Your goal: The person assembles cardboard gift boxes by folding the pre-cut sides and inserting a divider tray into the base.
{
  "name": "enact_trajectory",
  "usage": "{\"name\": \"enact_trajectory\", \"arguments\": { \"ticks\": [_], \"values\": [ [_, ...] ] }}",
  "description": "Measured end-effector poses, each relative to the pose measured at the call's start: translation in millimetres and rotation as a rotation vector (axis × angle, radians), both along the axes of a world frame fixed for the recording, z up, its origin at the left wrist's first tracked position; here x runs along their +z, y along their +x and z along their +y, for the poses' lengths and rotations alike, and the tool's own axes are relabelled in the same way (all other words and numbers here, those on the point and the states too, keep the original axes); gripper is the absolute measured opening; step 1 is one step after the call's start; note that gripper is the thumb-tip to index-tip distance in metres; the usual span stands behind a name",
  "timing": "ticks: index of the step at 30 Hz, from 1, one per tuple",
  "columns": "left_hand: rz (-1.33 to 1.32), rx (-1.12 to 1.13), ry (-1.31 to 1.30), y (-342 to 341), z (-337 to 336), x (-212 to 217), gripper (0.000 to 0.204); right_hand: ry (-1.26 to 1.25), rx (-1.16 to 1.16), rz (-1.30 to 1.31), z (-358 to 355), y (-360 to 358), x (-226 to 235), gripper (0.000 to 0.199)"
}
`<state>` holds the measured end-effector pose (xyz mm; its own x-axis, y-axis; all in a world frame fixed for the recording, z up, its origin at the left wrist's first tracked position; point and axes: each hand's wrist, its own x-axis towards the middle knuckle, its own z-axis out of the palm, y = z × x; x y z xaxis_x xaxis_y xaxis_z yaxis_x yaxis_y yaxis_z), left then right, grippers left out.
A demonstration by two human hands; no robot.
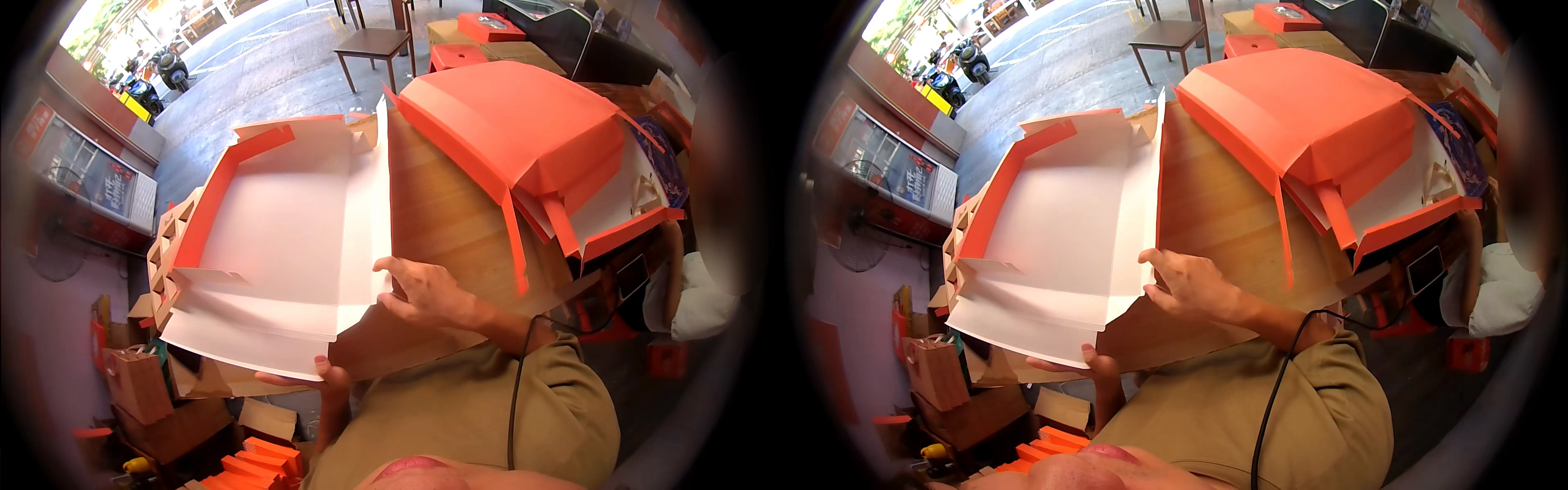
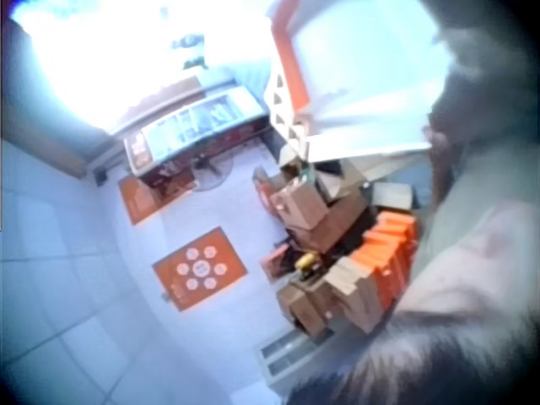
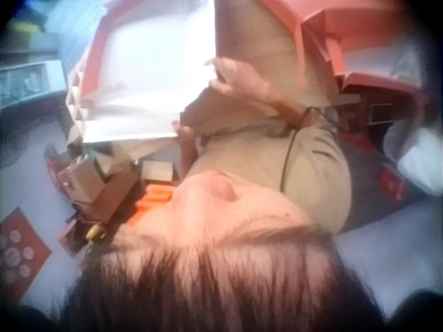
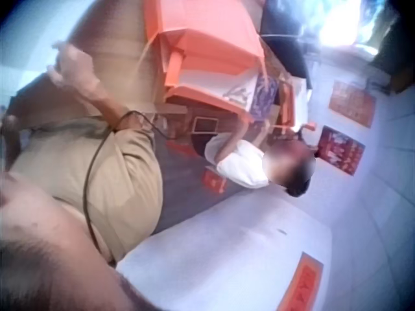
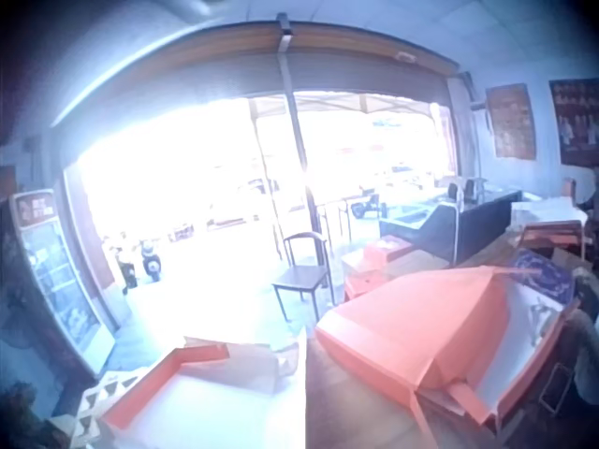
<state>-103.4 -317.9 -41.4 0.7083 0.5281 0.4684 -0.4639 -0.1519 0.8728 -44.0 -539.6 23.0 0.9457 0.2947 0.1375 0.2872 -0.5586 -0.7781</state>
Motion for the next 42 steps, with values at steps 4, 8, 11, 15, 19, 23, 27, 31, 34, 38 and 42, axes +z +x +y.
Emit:
{"name": "enact_trajectory", "arguments": {
  "ticks": [4, 8, 11, 15, 19, 23, 27, 31, 34, 38, 42],
  "values": [
    [-0.036, 0.116, 0.414, 6, 37, -17, 0.108, -0.032, -0.022, -0.039, -5, 9, 6, 0.028],
    [0.017, 0.246, 0.778, 5, 56, -13, 0.097, -0.005, -0.009, -0.026, -6, 17, 13, 0.029],
    [0.051, 0.300, 0.982, -3, 60, -13, 0.096, 0.003, -0.023, -0.064, -9, 25, 17, 0.028],
    [0.041, 0.165, 1.222, -10, 65, -5, 0.079, -0.013, -0.120, -0.237, -19, 35, 10, 0.029],
    [0.059, 0.059, 1.304, -1, 99, -3, 0.050, -0.114, -0.186, -0.279, -32, 50, 13, 0.032],
    [0.130, -0.054, 1.335, 8, 123, 14, 0.045, -0.163, -0.268, -0.480, -42, 75, 0, 0.035],
    [0.162, 0.045, 1.342, 16, 114, 28, 0.067, -0.192, -0.279, -0.564, -44, 91, -1, 0.037],
    [0.055, 0.161, 1.338, 40, 106, 35, 0.082, -0.217, -0.278, -0.592, -48, 89, -6, 0.038],
    [0.205, 0.047, 1.382, 60, 97, 53, 0.069, -0.283, -0.282, -0.517, -49, 87, -2, 0.041],
    [0.167, -0.083, 1.378, 77, 105, 39, 0.037, -0.321, -0.310, -0.514, -56, 90, -7, 0.041],
    [-0.011, -0.229, 1.314, 75, 83, 34, 0.019, -0.369, -0.363, -0.608, -64, 95, -11, 0.038]
  ]
}}
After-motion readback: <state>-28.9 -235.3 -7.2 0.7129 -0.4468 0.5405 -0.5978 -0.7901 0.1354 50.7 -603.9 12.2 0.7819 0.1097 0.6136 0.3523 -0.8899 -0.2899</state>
